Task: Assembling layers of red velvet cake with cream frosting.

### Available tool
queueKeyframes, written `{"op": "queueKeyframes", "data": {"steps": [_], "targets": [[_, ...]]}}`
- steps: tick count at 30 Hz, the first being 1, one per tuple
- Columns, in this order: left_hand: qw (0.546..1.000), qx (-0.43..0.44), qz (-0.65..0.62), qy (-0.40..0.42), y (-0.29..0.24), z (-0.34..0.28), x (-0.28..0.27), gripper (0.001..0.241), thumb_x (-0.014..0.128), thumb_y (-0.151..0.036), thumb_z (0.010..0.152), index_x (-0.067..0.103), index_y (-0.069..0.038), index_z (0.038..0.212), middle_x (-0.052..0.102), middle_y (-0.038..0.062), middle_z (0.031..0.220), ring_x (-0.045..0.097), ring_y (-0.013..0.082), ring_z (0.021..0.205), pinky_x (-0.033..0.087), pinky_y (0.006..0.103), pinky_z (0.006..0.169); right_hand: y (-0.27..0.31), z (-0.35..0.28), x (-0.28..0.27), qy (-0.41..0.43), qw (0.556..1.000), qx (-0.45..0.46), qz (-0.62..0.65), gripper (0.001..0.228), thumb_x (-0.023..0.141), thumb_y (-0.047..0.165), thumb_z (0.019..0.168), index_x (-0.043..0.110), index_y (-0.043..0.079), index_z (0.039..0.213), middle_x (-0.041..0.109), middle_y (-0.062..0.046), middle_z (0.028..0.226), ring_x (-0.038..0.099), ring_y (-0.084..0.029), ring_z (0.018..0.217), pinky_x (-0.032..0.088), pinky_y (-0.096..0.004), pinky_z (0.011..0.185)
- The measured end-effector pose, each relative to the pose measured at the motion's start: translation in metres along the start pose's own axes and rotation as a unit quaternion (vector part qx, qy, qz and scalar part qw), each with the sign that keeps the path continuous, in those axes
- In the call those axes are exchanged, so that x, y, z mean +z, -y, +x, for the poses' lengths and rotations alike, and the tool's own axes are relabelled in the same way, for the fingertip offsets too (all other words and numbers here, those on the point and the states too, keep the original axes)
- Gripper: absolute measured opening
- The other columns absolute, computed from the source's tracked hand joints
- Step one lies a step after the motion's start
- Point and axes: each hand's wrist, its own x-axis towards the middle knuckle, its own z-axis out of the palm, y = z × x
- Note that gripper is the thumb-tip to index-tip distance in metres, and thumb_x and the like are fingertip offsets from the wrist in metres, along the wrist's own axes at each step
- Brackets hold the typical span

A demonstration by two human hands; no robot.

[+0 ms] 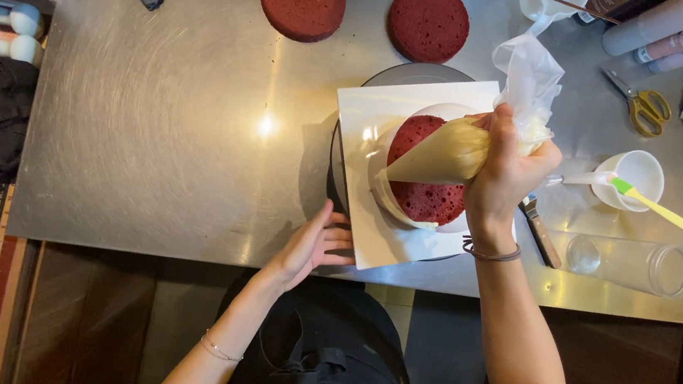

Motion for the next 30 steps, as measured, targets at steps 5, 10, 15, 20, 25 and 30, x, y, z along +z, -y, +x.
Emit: {"op": "queueKeyframes", "data": {"steps": [5, 10, 15, 20, 25, 30], "targets": [[0.999, 0.026, -0.030, -0.028, -0.007, 0.014, -0.008, 0.100, 0.029, -0.076, 0.092, 0.029, 0.006, 0.150, 0.050, 0.027, 0.143, 0.055, 0.0320, 0.134, 0.051, 0.0459, 0.107, -0.002, 0.001, -0.006, -0.014, 1.000, 0.014, 0.018, 0.019, 0.068, 0.011, 0.103, 0.067, -0.007, 0.097, 0.069, -0.009, 0.085, 0.064, -0.014, 0.073, 0.052, -0.029, 0.069], [0.987, 0.132, -0.084, -0.023, -0.036, 0.012, -0.004, 0.115, 0.024, -0.084, 0.089, 0.019, 0.007, 0.159, 0.034, 0.029, 0.159, 0.039, 0.0355, 0.146, 0.032, 0.0475, 0.120, -0.006, 0.003, -0.011, -0.028, 1.000, 0.001, 0.008, 0.020, 0.068, 0.011, 0.103, 0.066, -0.007, 0.095, 0.068, -0.009, 0.085, 0.064, -0.015, 0.074, 0.053, -0.030, 0.071], [0.993, 0.067, -0.089, -0.025, -0.028, 0.007, 0.000, 0.115, 0.015, -0.085, 0.087, 0.018, 0.005, 0.158, 0.036, 0.033, 0.157, 0.041, 0.0396, 0.146, 0.032, 0.0501, 0.120, -0.004, 0.007, -0.013, -0.046, 0.999, 0.005, 0.016, 0.020, 0.068, 0.011, 0.103, 0.065, -0.006, 0.095, 0.067, -0.009, 0.084, 0.064, -0.015, 0.073, 0.052, -0.030, 0.069], [0.995, 0.003, -0.098, 0.011, -0.015, 0.003, 0.000, 0.116, 0.011, -0.085, 0.086, 0.027, 0.008, 0.153, 0.045, 0.033, 0.151, 0.046, 0.0397, 0.144, 0.036, 0.0517, 0.119, -0.008, 0.012, -0.022, -0.059, 0.998, 0.008, 0.008, 0.019, 0.068, 0.012, 0.103, 0.065, -0.006, 0.095, 0.068, -0.008, 0.084, 0.061, -0.013, 0.072, 0.050, -0.029, 0.066], [0.997, 0.023, -0.079, -0.007, -0.024, 0.006, 0.001, 0.115, 0.013, -0.084, 0.086, 0.033, 0.008, 0.152, 0.051, 0.027, 0.146, 0.051, 0.0338, 0.138, 0.039, 0.0477, 0.117, -0.010, 0.018, -0.024, -0.076, 0.997, 0.008, -0.010, 0.020, 0.069, 0.013, 0.102, 0.065, -0.004, 0.093, 0.067, -0.007, 0.082, 0.062, -0.013, 0.071, 0.051, -0.028, 0.066], [0.995, 0.055, -0.073, -0.039, -0.033, 0.015, -0.017, 0.114, 0.013, -0.083, 0.088, 0.033, 0.009, 0.152, 0.050, 0.026, 0.147, 0.051, 0.0332, 0.137, 0.038, 0.0468, 0.117, -0.016, 0.026, -0.027, -0.083, 0.997, 0.001, 0.001, 0.020, 0.070, 0.012, 0.102, 0.063, -0.003, 0.090, 0.064, -0.005, 0.082, 0.060, -0.012, 0.070, 0.049, -0.028, 0.065]]}}
